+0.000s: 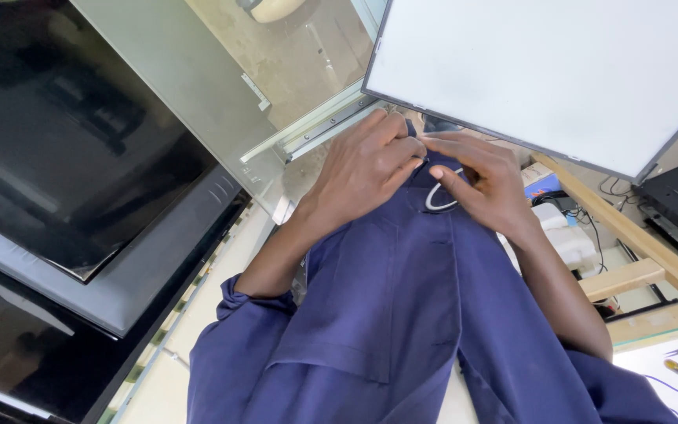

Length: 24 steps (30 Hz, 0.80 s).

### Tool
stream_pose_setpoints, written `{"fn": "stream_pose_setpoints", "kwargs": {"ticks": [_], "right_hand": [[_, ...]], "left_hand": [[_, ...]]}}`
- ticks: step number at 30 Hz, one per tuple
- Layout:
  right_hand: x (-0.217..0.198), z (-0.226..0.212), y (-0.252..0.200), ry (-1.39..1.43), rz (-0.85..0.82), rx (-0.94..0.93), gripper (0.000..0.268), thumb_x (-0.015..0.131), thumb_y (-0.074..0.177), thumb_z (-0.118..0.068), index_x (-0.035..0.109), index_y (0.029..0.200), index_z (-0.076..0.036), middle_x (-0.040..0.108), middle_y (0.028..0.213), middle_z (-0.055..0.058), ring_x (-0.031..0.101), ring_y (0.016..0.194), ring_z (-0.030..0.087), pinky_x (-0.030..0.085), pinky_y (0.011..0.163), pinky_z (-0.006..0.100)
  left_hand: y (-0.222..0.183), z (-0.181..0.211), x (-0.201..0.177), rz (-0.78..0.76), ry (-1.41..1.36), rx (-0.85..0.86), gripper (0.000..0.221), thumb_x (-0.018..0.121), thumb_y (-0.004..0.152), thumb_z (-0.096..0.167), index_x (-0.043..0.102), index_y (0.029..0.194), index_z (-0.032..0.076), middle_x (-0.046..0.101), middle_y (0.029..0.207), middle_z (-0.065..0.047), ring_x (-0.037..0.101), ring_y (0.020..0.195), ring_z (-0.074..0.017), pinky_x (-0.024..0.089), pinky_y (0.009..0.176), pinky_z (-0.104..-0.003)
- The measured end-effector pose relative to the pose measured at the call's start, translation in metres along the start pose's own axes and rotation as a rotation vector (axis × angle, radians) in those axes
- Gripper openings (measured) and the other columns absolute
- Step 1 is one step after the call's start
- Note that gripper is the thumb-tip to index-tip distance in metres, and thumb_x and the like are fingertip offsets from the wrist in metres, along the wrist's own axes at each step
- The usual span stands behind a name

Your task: The person applies a circular adhesive seal to the edge of a white rectangular panel, likely a TV screen, using both hands to smooth it down. They then use scissors to trim the excess seal material along the panel's edge.

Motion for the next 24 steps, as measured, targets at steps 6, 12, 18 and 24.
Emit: {"fn": "stream_pose_setpoints", "kwargs": {"ticks": [6, 12, 18, 24], "right_hand": [[0.016, 0.029, -0.007, 0.433, -0.003, 0.238, 0.017, 0.071, 0.088, -0.003, 0.071, 0.103, 0.003, 0.063, 0.063, 0.006, 0.043, 0.049, -0.003, 0.031, 0.044, 0.014], [0.011, 0.037, -0.004, 0.088, 0.089, 0.175, 0.008, 0.081, 0.084, -0.008, 0.076, 0.09, -0.007, 0.031, 0.044, 0.0, 0.038, 0.045, 0.008, 0.029, 0.046, 0.021], [0.011, 0.049, 0.009, -0.086, 0.243, 0.132, 0.009, 0.086, 0.086, -0.007, 0.078, 0.09, -0.011, 0.029, 0.042, 0.001, 0.038, 0.044, 0.01, 0.032, 0.049, 0.021], [0.02, 0.046, 0.02, -0.293, 0.271, 0.035, 0.004, 0.074, 0.095, -0.001, 0.075, 0.092, -0.004, 0.069, 0.08, 0.006, 0.039, 0.052, 0.011, 0.03, 0.049, 0.025]], "left_hand": [[-0.007, -0.003, 0.001, 0.005, 0.011, -0.003, 0.009, 0.068, 0.088, 0.017, 0.065, 0.083, 0.01, 0.041, 0.076, 0.0, 0.049, 0.073, -0.0209, 0.046, 0.057, -0.032], [-0.009, -0.02, 0.011, 0.041, -0.048, -0.088, 0.007, 0.066, 0.09, 0.02, 0.068, 0.09, 0.013, 0.046, 0.077, -0.001, 0.052, 0.074, -0.0223, 0.048, 0.059, -0.034], [-0.01, -0.063, 0.021, 0.217, -0.225, -0.265, 0.011, 0.069, 0.091, 0.018, 0.067, 0.101, 0.017, 0.053, 0.079, -0.002, 0.056, 0.079, -0.0238, 0.05, 0.065, -0.037], [-0.021, -0.084, 0.045, 0.525, -0.746, -0.611, 0.019, 0.057, 0.096, 0.023, 0.041, 0.099, 0.014, 0.04, 0.085, 0.001, 0.041, 0.079, -0.01, 0.036, 0.072, -0.024]]}}
Point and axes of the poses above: each hand's wrist, its own y-axis towards the middle knuckle, its own x-axis out of the palm, z = x × y, the point moved 3 cm from there along y, towards the middle knuckle
